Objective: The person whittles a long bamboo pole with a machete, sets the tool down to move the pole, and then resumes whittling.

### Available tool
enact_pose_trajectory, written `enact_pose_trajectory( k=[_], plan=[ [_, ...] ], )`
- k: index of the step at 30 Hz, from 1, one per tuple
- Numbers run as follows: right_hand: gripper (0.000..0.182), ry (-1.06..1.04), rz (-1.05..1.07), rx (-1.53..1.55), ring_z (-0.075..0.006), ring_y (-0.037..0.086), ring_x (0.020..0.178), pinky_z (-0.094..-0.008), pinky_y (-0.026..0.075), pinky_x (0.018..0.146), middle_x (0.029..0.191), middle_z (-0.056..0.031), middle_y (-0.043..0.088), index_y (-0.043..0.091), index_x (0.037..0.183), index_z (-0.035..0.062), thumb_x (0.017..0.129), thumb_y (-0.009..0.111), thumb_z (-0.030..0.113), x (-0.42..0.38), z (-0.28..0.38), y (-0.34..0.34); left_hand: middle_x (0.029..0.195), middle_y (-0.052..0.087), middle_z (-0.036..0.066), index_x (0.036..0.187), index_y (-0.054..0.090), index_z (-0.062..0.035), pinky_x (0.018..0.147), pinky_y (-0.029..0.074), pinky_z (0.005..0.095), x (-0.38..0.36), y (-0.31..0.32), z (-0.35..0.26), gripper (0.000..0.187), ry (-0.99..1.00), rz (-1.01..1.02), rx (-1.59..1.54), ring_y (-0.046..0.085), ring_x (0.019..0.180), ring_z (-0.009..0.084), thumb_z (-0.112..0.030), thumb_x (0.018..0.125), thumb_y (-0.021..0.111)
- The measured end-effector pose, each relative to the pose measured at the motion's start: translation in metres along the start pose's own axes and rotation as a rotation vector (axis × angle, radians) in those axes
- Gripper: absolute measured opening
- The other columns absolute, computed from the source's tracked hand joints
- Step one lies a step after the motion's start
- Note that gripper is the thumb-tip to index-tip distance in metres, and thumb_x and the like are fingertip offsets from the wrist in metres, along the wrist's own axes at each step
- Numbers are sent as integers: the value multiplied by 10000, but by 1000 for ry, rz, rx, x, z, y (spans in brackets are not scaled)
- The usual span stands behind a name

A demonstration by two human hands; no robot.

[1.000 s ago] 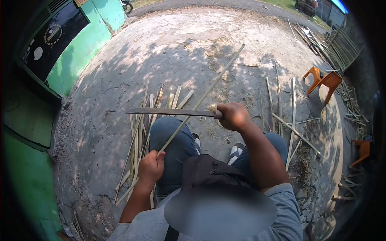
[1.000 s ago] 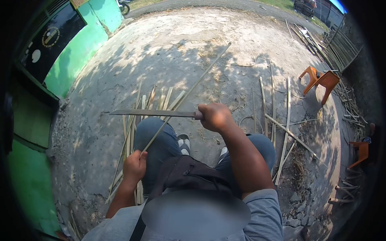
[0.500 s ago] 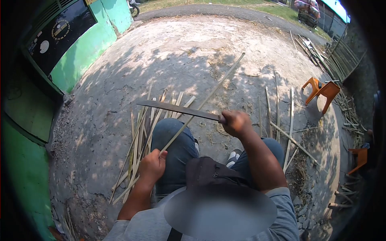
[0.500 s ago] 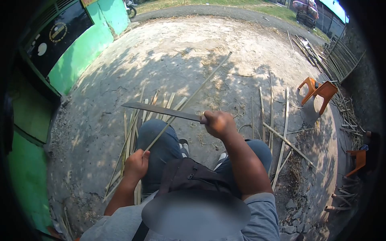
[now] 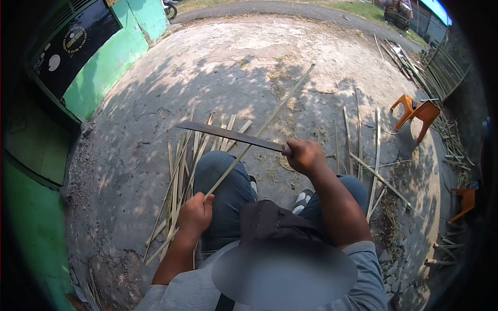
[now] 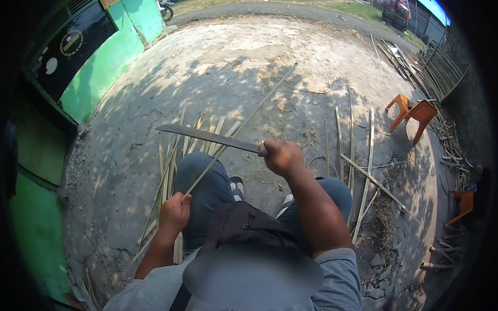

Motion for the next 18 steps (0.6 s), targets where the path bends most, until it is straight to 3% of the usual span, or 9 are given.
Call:
enact_pose_trajectory(
  k=[6, 9, 12, 16, 18],
  plan=[
    [193, -127, 1, -72, -384, 700, 669, -496, 552, 600, 707, -151, 685, 633, 800, 121, 887, 698, 281, -6, 25, 7, 681, 613, 224, 791, 556, -51, 584, 472, 573, 1, 2, -2, 492, -10, 28, 22, 630, 672, 487, -462, 1060, 532],
    [219, -91, -56, -73, -397, 700, 700, -513, 546, 621, 724, -158, 687, 637, 804, 115, 906, 694, 301, 0, 15, -9, 687, 616, 224, 791, 554, -53, 581, 470, 578, 2, 3, 0, 497, -7, 19, 13, 634, 678, 488, -472, 1057, 531],
    [279, 190, -39, -28, -428, 686, 772, -544, 540, 683, 748, -183, 677, 649, 837, 106, 946, 688, 360, 6, -29, -7, 700, 622, 223, 789, 549, -52, 578, 469, 582, -3, 3, 4, 503, -18, 32, 18, 636, 680, 488, -477, 1057, 529],
    [266, 163, -54, -62, -417, 690, 767, -543, 537, 672, 774, -171, 689, 653, 838, 119, 940, 696, 361, 0, -33, -12, 699, 621, 221, 782, 544, -49, 576, 470, 584, 1, 3, 2, 507, -4, 36, 49, 635, 675, 489, -472, 1061, 525],
    [220, 59, -110, -14, -432, 666, 733, -548, 517, 637, 735, -187, 655, 621, 833, 101, 932, 681, 288, -6, -21, -16, 689, 616, 222, 778, 543, -49, 575, 471, 582, 2, 1, 0, 504, -11, 48, 19, 635, 674, 489, -466, 1061, 529]
  ],
)
Point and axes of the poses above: each hand's wrist, its own x-axis towards the middle knuckle, its own y-axis out of the palm, z = x × y, the point moved 9 cm from there along x, towards the middle knuckle
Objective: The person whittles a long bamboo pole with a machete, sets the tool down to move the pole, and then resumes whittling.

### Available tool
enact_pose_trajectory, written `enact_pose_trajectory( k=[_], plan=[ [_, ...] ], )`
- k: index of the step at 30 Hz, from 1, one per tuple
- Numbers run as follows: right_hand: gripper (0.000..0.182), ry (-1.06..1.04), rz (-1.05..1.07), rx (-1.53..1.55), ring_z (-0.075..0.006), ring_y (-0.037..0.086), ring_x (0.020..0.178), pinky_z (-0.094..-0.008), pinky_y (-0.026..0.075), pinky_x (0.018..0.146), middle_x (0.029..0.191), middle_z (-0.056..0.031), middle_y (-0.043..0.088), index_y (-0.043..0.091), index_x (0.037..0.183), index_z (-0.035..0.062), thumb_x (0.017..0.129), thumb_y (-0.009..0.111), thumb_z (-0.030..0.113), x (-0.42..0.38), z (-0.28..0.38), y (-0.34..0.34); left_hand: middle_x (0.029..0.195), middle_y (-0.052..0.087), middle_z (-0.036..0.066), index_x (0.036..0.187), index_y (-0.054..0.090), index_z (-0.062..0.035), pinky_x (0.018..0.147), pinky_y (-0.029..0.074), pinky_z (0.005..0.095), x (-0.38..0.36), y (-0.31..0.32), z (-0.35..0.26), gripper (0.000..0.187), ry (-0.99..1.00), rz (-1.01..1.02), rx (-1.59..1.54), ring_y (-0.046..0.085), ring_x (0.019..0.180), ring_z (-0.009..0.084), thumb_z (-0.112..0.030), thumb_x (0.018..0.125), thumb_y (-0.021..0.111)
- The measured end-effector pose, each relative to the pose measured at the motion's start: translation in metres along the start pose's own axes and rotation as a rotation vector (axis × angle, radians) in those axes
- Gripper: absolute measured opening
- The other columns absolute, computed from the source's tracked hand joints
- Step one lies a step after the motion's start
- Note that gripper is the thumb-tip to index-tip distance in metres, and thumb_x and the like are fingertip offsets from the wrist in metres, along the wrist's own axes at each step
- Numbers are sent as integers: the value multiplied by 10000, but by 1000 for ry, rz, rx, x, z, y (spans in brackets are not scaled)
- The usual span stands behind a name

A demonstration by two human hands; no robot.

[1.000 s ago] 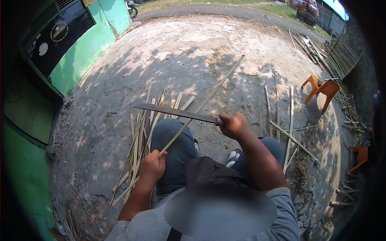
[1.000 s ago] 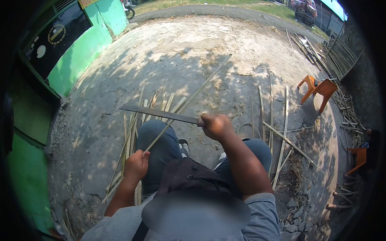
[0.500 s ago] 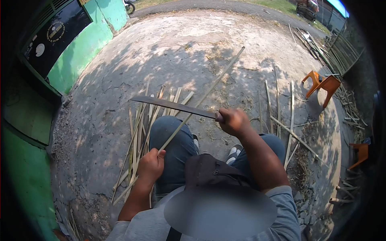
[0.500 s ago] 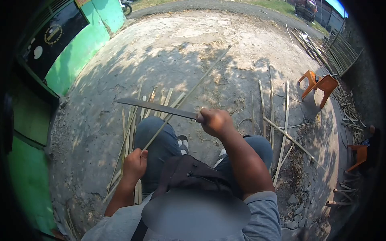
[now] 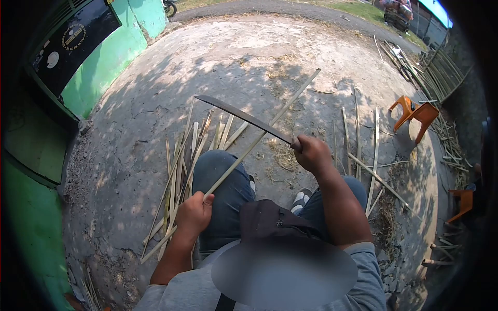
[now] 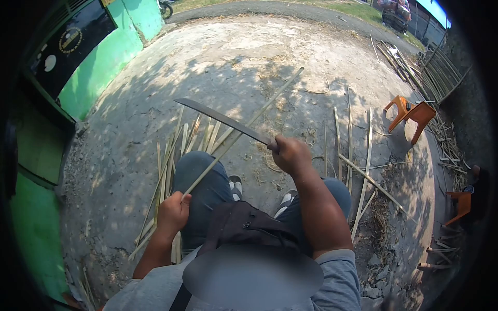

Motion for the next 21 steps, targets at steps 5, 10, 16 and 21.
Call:
enact_pose_trajectory(
  k=[5, 10, 16, 21],
  plan=[
    [202, -190, -1, 50, -405, 665, 679, -522, 523, 613, 704, -164, 643, 591, 803, 96, 917, 679, 237, -7, 34, 3, 670, 604, 225, 769, 540, -49, 571, 474, 572, 1, 1, -2, 497, 25, -13, -19, 633, 671, 487, -454, 1058, 541],
    [229, 2, 83, -61, -419, 686, 709, -535, 543, 655, 716, -170, 676, 626, 821, 106, 903, 720, 298, 9, 3, 8, 654, 596, 220, 767, 540, -49, 562, 464, 560, -2, -2, 1, 486, 59, -65, -42, 624, 649, 479, -442, 1053, 561],
    [164, 252, 51, 55, -442, 684, 806, -554, 535, 700, 812, -200, 697, 685, 880, 126, 920, 693, 285, 4, -45, 11, 657, 595, 225, 770, 545, -45, 563, 458, 558, 0, -3, -1, 480, 32, -26, -13, 622, 653, 480, -434, 1049, 572],
    [168, 24, 34, 89, -430, 667, 737, -541, 523, 645, 765, -178, 666, 644, 860, 108, 916, 689, 260, -5, -10, 10, 668, 600, 231, 771, 551, -39, 570, 457, 561, 2, -2, -3, 482, 44, -24, -47, 620, 662, 487, -433, 1049, 572]
  ],
)
Point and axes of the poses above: each hand's wrist, its own x-axis towards the middle knuckle, its own y-axis out of the palm, z = x × y, the point moved 9 cm from there along x, towards the middle knuckle
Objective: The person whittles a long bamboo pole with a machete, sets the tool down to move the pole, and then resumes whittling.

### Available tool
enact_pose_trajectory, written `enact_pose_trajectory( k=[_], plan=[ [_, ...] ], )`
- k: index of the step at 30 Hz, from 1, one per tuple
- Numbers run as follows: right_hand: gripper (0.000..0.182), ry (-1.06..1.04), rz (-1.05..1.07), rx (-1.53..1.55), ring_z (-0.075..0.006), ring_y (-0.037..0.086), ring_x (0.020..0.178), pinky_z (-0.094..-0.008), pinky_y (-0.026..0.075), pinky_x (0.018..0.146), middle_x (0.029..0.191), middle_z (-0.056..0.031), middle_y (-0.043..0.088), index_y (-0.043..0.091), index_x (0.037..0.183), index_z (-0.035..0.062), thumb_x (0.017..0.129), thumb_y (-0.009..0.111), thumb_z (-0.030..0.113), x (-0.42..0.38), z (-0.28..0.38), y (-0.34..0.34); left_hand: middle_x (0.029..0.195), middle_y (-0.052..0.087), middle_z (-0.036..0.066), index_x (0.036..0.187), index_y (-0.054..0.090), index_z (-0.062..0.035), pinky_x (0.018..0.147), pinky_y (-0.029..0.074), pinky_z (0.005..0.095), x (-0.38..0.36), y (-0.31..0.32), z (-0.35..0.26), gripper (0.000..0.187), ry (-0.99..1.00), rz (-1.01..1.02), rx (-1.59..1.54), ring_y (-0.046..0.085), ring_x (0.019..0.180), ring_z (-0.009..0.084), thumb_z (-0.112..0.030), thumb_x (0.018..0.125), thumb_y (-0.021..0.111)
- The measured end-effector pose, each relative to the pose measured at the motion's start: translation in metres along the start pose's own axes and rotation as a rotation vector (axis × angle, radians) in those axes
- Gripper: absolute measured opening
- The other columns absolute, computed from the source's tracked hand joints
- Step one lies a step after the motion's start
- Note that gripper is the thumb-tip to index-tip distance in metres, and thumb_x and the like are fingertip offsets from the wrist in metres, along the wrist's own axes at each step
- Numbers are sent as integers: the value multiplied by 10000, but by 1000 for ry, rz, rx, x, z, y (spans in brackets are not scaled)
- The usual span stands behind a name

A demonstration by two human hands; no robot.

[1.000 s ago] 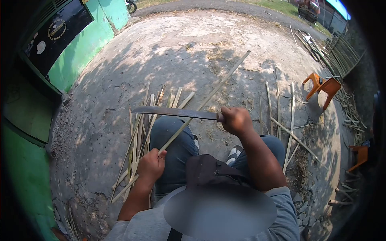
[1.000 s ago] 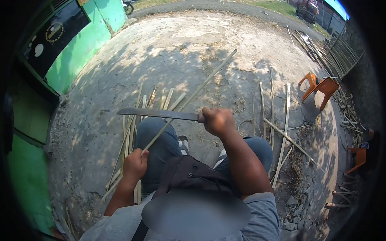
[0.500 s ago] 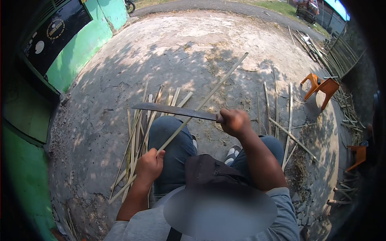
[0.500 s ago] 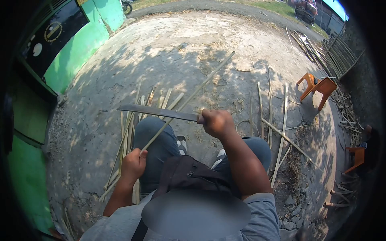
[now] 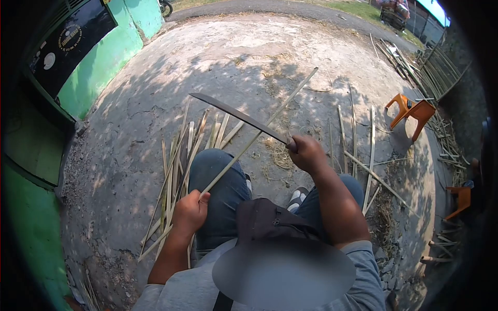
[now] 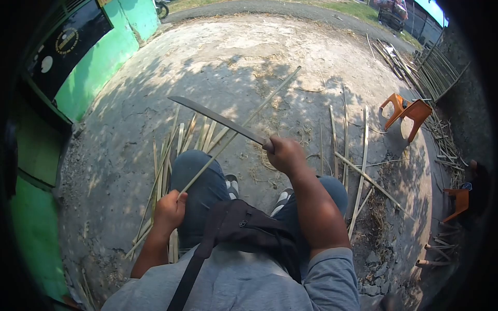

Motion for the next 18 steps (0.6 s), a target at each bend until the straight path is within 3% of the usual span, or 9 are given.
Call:
enact_pose_trajectory(
  k=[3, 6, 8, 9, 13, 18],
  plan=[
    [164, -202, -12, 4, -418, 644, 686, -526, 515, 626, 700, -162, 616, 588, 828, 94, 918, 660, 210, -2, 32, 1, 680, 603, 235, 774, 552, -35, 580, 456, 562, 0, 1, 2, 486, 8, 3, -19, 620, 675, 491, -434, 1052, 566],
    [167, -272, -18, -25, -418, 645, 685, -531, 520, 627, 704, -155, 623, 582, 815, 101, 912, 666, 207, 4, 38, -7, 698, 605, 238, 776, 548, -32, 586, 457, 561, -1, 1, 5, 492, 30, -3, -29, 620, 688, 494, -438, 1054, 561],
    [225, -199, -102, -141, -389, 670, 663, -515, 527, 603, 665, -138, 639, 598, 777, 111, 900, 717, 256, 11, 16, -10, 709, 607, 239, 775, 545, -32, 588, 457, 561, -5, 3, 9, 496, 23, 1, -39, 620, 693, 495, -442, 1055, 558],
    [204, -24, -50, -143, -424, 685, 730, -530, 535, 644, 740, -183, 679, 631, 808, 89, 896, 715, 253, 17, 1, -12, 714, 607, 240, 774, 544, -33, 589, 457, 561, -6, 4, 11, 498, 12, 10, -47, 620, 695, 495, -444, 1055, 557],
    [162, 298, -107, -1, -464, 681, 837, -533, 551, 721, 847, -240, 701, 690, 908, 82, 892, 694, 243, 14, -50, -20, 695, 600, 236, 768, 540, -37, 579, 455, 559, -3, -2, 5, 497, 16, -6, -27, 619, 682, 493, -443, 1055, 558],
    [187, 228, -52, 29, -453, 677, 819, -552, 532, 706, 822, -216, 695, 660, 886, 89, 914, 690, 272, 5, -38, -17, 653, 588, 227, 764, 543, -42, 559, 450, 556, -2, -1, 1, 488, 26, -17, -55, 614, 651, 490, -435, 1050, 573]
  ],
)
Point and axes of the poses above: each hand's wrist, its own x-axis towards the middle knuckle, its own y-axis out of the palm, z = x × y, the point moved 9 cm from there along x, towards the middle knuckle
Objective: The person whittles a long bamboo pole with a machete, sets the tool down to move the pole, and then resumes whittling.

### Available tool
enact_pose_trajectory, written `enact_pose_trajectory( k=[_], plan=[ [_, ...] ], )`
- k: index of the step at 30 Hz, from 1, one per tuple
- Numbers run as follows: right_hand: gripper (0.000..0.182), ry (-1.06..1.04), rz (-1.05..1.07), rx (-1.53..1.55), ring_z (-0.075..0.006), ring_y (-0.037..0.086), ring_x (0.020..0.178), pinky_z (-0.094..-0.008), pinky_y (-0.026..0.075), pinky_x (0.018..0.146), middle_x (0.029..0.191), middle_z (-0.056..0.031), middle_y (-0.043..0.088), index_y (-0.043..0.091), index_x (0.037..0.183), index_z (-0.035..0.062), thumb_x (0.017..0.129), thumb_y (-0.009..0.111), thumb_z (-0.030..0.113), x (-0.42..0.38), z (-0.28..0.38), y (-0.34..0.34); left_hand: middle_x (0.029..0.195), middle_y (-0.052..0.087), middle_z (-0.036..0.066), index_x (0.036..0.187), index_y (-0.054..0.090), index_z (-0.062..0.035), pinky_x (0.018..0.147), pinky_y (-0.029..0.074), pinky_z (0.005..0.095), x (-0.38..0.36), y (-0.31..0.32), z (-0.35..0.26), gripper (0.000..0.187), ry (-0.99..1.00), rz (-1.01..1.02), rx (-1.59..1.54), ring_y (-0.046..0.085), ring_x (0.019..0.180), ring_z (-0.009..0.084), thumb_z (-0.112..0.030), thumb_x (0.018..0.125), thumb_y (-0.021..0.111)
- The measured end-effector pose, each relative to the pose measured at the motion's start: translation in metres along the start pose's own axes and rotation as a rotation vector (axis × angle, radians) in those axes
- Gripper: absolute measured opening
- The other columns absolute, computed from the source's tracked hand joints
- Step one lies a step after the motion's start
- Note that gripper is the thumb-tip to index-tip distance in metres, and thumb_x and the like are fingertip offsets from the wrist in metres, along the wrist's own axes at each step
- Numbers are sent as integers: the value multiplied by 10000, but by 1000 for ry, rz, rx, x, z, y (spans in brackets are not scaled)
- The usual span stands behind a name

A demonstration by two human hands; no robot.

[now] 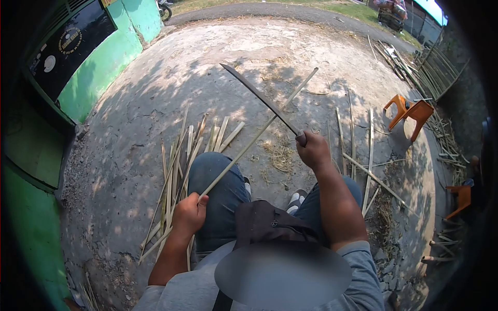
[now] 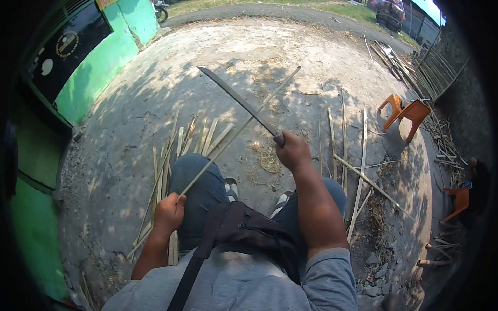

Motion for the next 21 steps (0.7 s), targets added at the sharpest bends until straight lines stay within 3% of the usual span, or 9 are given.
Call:
enact_pose_trajectory(
  k=[5, 8, 11, 15, 21],
  plan=[
    [222, -318, 77, -106, -405, 689, 758, -531, 538, 666, 754, -155, 684, 647, 880, 131, 953, 666, 339, -18, 49, 19, 661, 590, 230, 765, 546, -39, 569, 454, 555, -1, 1, 1, 488, -7, 0, 6, 615, 659, 488, -435, 1050, 574],
    [231, -402, 59, -139, -395, 691, 750, -523, 536, 658, 754, -143, 686, 645, 875, 136, 962, 653, 350, -16, 58, 21, 685, 598, 236, 768, 547, -34, 589, 459, 554, -1, 0, 3, 499, -2, 11, 9, 616, 677, 487, -443, 1055, 561],
    [225, -310, 44, -209, -415, 686, 754, -528, 536, 672, 756, -168, 684, 640, 867, 107, 952, 666, 314, -3, 48, 9, 710, 605, 243, 771, 547, -28, 609, 462, 557, -2, 0, 6, 516, -12, 32, -11, 615, 696, 489, -455, 1060, 543],
    [210, 3, -75, 13, -457, 671, 794, -550, 528, 706, 800, -230, 685, 648, 878, 55, 927, 694, 253, 7, 3, -7, 721, 607, 247, 772, 546, -22, 617, 460, 560, 2, 1, 5, 530, -20, 60, -12, 610, 704, 496, -463, 1066, 525],
    [214, -60, 39, -29, -446, 676, 798, -551, 527, 695, 792, -214, 686, 655, 887, 85, 933, 682, 292, -3, 8, 7, 726, 609, 260, 775, 554, -7, 614, 458, 551, 6, 3, 5, 540, -48, 115, -61, 609, 717, 506, -458, 1069, 522]
  ],
)
Point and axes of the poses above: each hand's wrist, its own x-axis towards the middle knuckle, its own y-axis out of the palm, z = x × y, the point moved 9 cm from there along x, towards the middle knuckle
